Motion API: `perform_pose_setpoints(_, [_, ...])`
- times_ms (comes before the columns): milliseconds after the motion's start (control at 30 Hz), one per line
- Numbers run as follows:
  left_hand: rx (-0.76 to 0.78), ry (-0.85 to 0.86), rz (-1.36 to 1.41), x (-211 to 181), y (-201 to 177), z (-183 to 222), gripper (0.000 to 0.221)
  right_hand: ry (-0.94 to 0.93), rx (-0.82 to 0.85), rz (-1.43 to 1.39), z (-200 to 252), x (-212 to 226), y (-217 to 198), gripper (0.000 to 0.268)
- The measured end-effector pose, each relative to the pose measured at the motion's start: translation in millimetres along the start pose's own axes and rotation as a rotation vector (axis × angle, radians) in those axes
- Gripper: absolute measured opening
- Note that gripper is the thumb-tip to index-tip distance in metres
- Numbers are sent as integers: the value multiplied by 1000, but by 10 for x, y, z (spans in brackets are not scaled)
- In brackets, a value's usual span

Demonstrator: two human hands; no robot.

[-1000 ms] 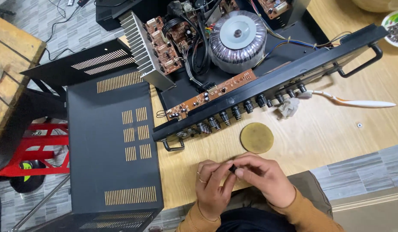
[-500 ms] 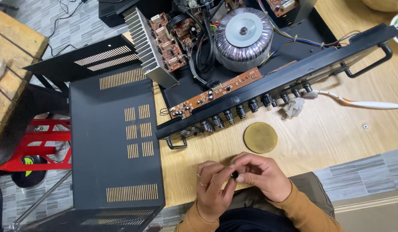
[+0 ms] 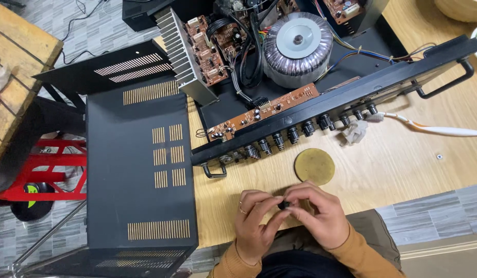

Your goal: Cleaning a control knob with a cloth and toothbrush before installing it onto an amplifier's front panel

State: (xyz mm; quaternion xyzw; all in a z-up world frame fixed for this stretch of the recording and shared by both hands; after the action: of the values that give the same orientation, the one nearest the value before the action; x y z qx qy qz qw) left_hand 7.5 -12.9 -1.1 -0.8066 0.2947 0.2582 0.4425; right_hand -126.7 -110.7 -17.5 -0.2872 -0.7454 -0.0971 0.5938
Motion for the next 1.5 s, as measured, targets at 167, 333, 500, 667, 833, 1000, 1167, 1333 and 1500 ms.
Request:
perform_pose_setpoints(167, [4, -10, 71, -23, -51, -29, 20, 298, 37, -414, 151, -209, 43, 17])
perform_pose_setpoints(333, [26, 6, 83, 16, -87, -22, 20, 497, 99, -784, 211, -454, 28, 24])
perform_pose_setpoints(500, [23, 15, 146, 13, -107, -13, 16, 354, 195, -880, 187, -477, 61, 29])
perform_pose_setpoints(667, [23, 54, 128, 13, -97, 36, 20, 313, 262, -880, 158, -529, 8, 31])
perform_pose_setpoints(833, [32, 84, 67, -25, -102, 97, 22, 213, 308, -825, 187, -606, 4, 28])
perform_pose_setpoints(1000, [78, 78, 50, -62, -114, 89, 20, 101, 361, -960, 62, -508, 32, 30])
perform_pose_setpoints(1167, [90, 81, 67, -121, -114, 62, 23, 88, 402, -1094, 52, -563, 125, 30])
perform_pose_setpoints(1333, [92, 71, 65, -53, -94, 97, 32, 58, 413, -1206, 94, -617, 168, 29])
perform_pose_setpoints(1500, [18, 86, 251, 318, 87, 380, 55, 153, 302, -1045, 70, -447, 48, 15])
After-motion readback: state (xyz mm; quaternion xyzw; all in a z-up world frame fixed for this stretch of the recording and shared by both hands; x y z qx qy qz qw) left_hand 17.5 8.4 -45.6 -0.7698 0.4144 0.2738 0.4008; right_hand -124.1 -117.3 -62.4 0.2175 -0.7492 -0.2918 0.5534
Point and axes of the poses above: each hand's wrist, its own z-axis away from the middle knuckle, its own y-axis out of the palm, x = y × z, the point moved 1 cm from there along -z, towards the middle knuckle, and after that the axes turned 15 degrees about x, right-handed, at the moved point
